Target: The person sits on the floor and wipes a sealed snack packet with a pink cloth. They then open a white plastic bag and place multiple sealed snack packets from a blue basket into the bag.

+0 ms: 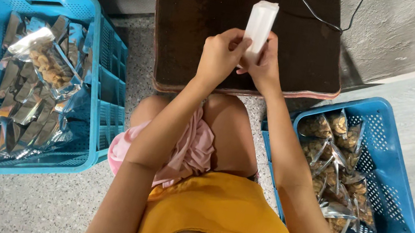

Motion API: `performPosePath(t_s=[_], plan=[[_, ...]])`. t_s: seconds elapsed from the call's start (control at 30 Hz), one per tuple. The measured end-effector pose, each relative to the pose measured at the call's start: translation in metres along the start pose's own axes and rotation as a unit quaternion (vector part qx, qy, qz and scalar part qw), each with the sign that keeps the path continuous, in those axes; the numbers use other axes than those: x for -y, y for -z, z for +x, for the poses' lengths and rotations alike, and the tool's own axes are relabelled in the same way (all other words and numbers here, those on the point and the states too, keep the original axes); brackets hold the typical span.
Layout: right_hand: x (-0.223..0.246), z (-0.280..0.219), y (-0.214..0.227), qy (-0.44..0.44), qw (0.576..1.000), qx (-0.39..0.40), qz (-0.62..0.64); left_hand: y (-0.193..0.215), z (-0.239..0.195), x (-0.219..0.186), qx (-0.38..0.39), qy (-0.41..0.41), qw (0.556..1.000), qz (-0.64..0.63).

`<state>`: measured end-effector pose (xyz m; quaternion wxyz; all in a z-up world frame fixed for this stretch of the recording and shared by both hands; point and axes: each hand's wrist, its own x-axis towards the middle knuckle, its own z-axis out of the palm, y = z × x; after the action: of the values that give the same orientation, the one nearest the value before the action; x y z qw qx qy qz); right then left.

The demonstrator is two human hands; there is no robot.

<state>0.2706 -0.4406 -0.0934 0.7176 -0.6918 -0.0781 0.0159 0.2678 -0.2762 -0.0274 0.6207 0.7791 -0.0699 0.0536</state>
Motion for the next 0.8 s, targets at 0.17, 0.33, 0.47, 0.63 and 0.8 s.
performPosePath(t_s=[0.17,0.33,0.47,0.63,0.8], plan=[[0.018,-0.009,0.002,-0.004,0.992,0.019,0.121,0.012,0.005,0.006,0.014,-0.002,0.997,-0.071],[0.021,-0.004,0.001,-0.069,0.994,-0.009,0.087,0.023,0.008,0.002,0.031,-0.041,0.993,-0.104],[0.016,-0.001,0.006,-0.073,0.987,0.008,0.141,0.034,0.007,-0.010,0.034,-0.059,0.987,-0.146],[0.025,0.002,0.010,-0.107,0.971,0.057,0.208,0.053,0.009,-0.024,0.027,-0.112,0.986,-0.117],[0.027,-0.012,0.007,-0.191,0.920,0.080,0.332,0.077,0.007,-0.033,0.036,-0.095,0.989,-0.107]])
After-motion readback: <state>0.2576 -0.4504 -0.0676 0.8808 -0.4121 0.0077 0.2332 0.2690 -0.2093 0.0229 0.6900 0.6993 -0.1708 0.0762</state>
